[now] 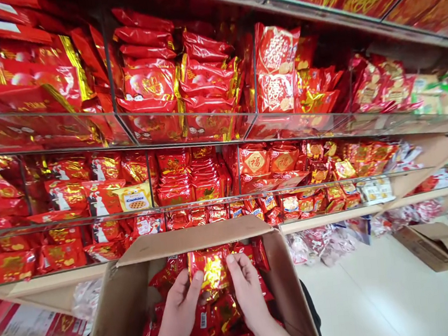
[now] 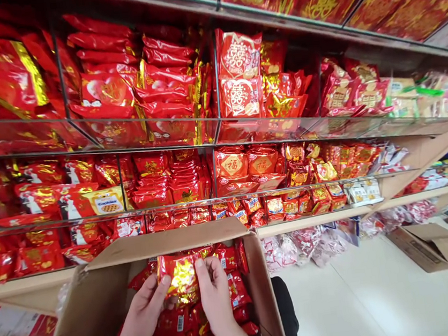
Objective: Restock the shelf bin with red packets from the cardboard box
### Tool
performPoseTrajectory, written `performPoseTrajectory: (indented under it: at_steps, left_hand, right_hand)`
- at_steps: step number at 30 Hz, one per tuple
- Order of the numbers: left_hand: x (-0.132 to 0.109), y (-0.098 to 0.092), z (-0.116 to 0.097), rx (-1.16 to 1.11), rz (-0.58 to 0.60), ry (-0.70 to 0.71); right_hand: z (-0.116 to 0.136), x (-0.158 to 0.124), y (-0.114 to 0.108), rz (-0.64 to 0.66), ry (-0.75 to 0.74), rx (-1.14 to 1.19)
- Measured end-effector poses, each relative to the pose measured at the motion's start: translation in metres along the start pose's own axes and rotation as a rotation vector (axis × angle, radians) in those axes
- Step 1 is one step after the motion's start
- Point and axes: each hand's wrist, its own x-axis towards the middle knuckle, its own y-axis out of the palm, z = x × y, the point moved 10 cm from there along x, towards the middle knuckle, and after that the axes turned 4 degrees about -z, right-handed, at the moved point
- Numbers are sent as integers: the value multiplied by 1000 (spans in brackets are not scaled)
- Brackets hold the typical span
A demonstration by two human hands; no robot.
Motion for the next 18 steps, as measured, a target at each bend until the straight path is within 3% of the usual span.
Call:
performPoseTrajectory:
  at_steps: [2, 6, 9, 13, 18]
  left_hand:
    - [0, -1, -1, 32, -8, 9]
    - [1, -22, -3, 60, -190, 23]
    - [1, -32, -9, 126, -252, 109]
    - [-2, -38, -16, 227, -257, 194]
    - [-6, -37, -16, 293, -245, 220]
  right_hand:
    - [6, 2, 0, 15, -56, -70]
    - [11, -4, 8, 60, -143, -235]
    - [12, -15, 15, 58, -208, -308]
    - [-3, -23, 12, -1, -199, -361]
    - [-32, -24, -8, -148, -122, -313]
